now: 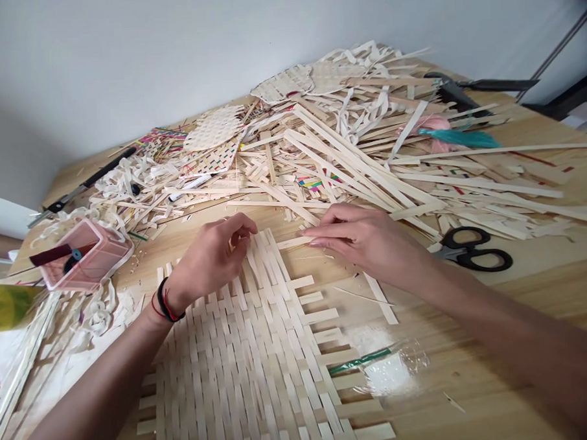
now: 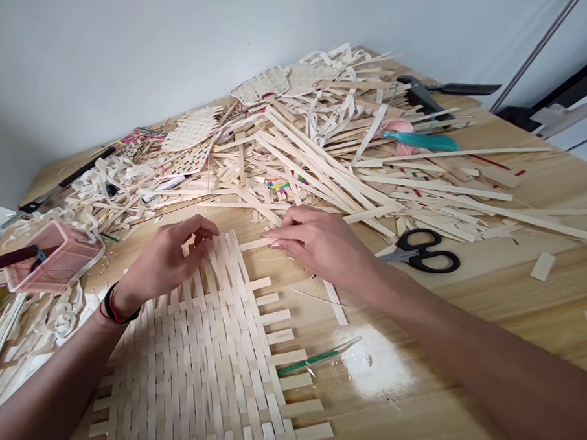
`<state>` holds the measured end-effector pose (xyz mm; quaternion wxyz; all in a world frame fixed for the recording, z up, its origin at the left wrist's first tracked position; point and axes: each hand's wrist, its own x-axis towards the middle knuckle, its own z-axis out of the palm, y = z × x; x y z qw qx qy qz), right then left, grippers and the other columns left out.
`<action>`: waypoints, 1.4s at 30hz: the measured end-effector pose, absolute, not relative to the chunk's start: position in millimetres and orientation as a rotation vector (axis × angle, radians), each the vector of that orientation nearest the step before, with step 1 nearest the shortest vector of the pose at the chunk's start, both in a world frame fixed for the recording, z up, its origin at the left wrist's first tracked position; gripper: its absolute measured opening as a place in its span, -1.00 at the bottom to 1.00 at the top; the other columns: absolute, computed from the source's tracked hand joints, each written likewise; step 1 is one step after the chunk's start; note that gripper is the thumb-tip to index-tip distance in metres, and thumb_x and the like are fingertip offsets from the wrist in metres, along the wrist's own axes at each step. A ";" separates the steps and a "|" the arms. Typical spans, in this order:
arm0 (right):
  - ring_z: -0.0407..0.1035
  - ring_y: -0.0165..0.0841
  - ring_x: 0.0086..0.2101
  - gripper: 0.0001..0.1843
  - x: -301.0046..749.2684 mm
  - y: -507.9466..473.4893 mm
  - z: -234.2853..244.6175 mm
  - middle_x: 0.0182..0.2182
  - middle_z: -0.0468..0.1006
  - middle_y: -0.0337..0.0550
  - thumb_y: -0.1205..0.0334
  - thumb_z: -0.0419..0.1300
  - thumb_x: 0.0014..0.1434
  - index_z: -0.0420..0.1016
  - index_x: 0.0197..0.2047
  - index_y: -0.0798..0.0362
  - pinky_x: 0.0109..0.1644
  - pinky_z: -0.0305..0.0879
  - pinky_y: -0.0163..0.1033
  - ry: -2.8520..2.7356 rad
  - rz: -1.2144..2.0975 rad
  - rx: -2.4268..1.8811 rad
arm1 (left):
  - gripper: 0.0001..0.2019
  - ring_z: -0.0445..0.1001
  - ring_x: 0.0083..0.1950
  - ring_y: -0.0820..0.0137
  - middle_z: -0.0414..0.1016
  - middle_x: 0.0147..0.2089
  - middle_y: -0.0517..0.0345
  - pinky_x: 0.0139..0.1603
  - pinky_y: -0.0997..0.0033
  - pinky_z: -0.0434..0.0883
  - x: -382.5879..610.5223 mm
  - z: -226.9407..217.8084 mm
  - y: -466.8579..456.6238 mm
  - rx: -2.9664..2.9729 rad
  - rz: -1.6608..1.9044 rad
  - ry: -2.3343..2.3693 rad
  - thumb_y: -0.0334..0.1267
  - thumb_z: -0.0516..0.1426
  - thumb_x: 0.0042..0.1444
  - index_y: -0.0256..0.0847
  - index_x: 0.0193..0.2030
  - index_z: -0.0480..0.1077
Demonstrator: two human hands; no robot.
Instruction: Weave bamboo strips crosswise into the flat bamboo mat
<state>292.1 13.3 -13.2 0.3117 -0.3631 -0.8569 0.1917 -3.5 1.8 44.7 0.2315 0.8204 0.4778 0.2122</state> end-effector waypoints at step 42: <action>0.59 -0.38 -0.25 -0.74 291.7 10.6 -7.6 -0.21 0.70 -0.11 0.28 0.26 0.48 0.78 0.08 -0.01 -0.15 0.50 -0.27 -2.333 0.663 -0.769 | -0.82 0.37 -0.33 0.43 0.47 -0.30 0.19 -0.27 0.41 0.33 -17.5 18.0 15.1 1.762 0.577 0.976 -0.19 0.26 0.30 -0.24 -0.06 0.46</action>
